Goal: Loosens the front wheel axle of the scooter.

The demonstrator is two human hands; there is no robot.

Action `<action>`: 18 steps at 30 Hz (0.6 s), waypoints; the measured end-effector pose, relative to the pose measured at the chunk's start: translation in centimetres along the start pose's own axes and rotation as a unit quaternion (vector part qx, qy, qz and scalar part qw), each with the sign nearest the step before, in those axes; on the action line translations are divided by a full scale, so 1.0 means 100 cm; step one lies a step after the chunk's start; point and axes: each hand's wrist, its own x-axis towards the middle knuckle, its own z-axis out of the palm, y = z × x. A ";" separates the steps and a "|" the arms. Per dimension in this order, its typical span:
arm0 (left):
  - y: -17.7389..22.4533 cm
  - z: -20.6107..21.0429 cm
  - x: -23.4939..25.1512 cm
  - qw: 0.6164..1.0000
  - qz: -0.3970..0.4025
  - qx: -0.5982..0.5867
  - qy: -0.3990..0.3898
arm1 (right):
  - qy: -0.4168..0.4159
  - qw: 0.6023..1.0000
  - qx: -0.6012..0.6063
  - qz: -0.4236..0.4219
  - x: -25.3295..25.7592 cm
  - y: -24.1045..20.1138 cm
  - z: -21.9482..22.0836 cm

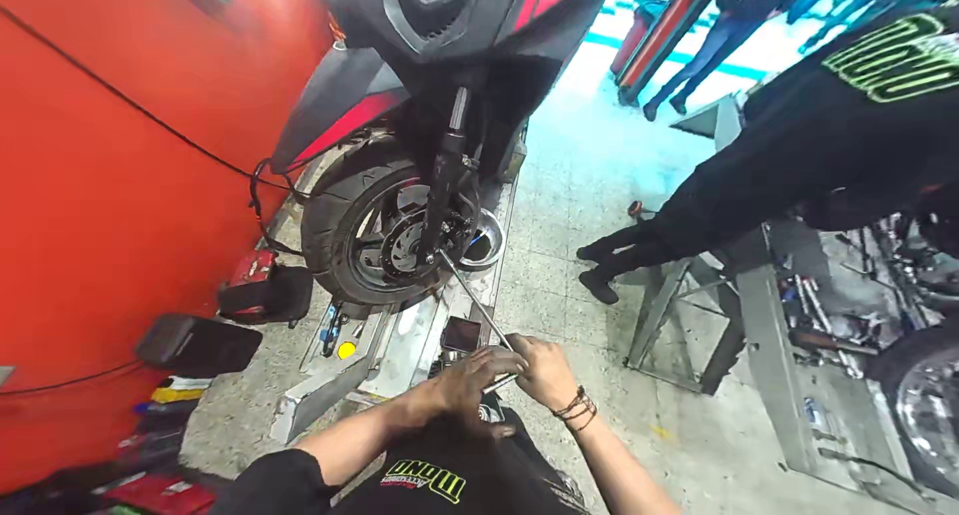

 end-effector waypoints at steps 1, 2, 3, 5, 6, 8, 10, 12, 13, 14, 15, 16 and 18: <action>0.010 -0.001 0.002 0.998 -0.016 -0.061 0.001 | -0.025 0.999 0.022 0.001 0.002 -0.001 -0.005; 0.018 0.000 0.007 0.992 -0.031 -0.120 0.012 | -0.057 0.997 0.043 -0.002 0.003 0.000 -0.012; 0.025 0.003 0.014 0.984 -0.035 -0.171 0.035 | -0.093 0.993 0.065 -0.009 0.005 0.002 -0.018; 0.036 0.019 0.025 0.966 -0.013 -0.221 0.132 | -0.154 0.980 0.118 -0.047 0.016 0.011 -0.028; 0.040 0.028 0.025 0.953 -0.007 -0.226 0.200 | -0.180 0.970 0.150 -0.068 0.022 0.013 -0.029; 0.047 0.046 0.027 0.924 0.001 -0.226 0.308 | -0.224 0.951 0.188 -0.105 0.027 0.018 -0.031; 0.046 0.048 0.043 0.898 0.015 -0.247 0.363 | -0.270 0.937 0.167 -0.147 0.043 0.028 -0.044; 0.045 0.048 0.050 0.881 0.022 -0.268 0.389 | -0.322 0.921 0.112 -0.187 0.052 0.033 -0.044; 0.045 0.052 0.051 0.876 0.019 -0.268 0.402 | -0.346 0.912 0.084 -0.204 0.055 0.035 -0.040; 0.046 0.056 0.046 0.875 0.006 -0.254 0.412 | -0.363 0.902 0.083 -0.217 0.053 0.036 -0.032; 0.048 0.061 0.042 0.884 -0.012 -0.219 0.412 | -0.365 0.896 0.124 -0.221 0.049 0.040 -0.023; 0.040 0.060 0.052 0.898 -0.024 -0.162 0.408 | -0.336 0.893 0.188 -0.233 0.057 0.053 -0.018; 0.053 0.054 0.055 0.923 -0.070 -0.071 0.373 | -0.237 0.876 0.328 -0.263 0.041 0.052 0.018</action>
